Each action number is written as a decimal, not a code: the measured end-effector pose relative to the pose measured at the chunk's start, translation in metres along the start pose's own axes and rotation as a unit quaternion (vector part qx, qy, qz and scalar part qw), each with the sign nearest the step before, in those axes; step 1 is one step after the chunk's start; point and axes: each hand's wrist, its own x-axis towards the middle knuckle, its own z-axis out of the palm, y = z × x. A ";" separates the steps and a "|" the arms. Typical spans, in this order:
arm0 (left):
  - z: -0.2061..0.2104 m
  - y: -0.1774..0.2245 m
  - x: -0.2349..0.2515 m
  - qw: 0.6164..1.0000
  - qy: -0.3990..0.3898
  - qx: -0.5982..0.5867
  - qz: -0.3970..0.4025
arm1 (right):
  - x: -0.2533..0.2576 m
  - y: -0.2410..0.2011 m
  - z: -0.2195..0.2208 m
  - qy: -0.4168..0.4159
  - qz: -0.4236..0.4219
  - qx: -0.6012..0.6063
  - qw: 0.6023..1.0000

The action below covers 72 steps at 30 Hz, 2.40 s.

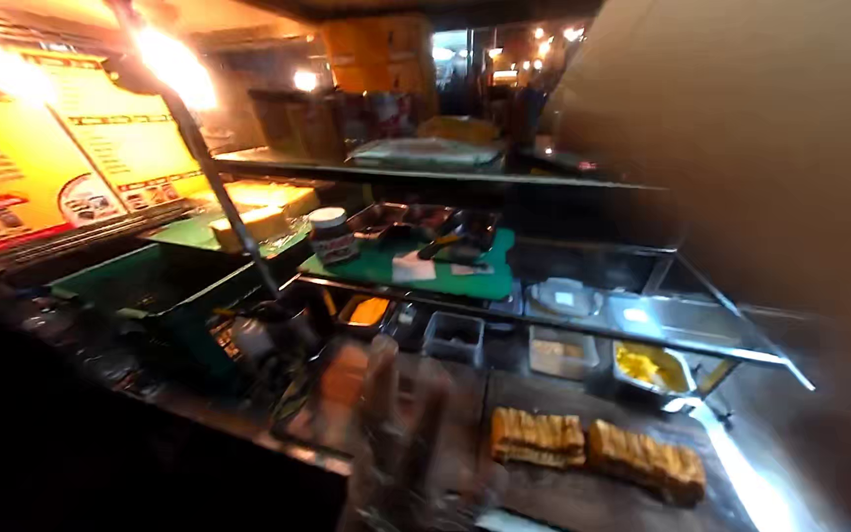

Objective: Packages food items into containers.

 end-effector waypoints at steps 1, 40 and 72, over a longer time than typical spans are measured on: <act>-0.011 -0.008 -0.014 1.000 -0.015 -0.001 0.012 | -0.001 -0.027 0.048 0.030 -0.031 0.088 0.995; 0.077 -0.236 -0.139 0.862 -0.383 -0.292 -0.160 | 0.095 -0.012 0.454 -0.079 0.251 0.309 0.914; 0.181 -0.137 -0.109 0.773 -0.278 -0.290 -0.491 | -0.055 0.322 0.278 -0.220 0.473 0.482 0.704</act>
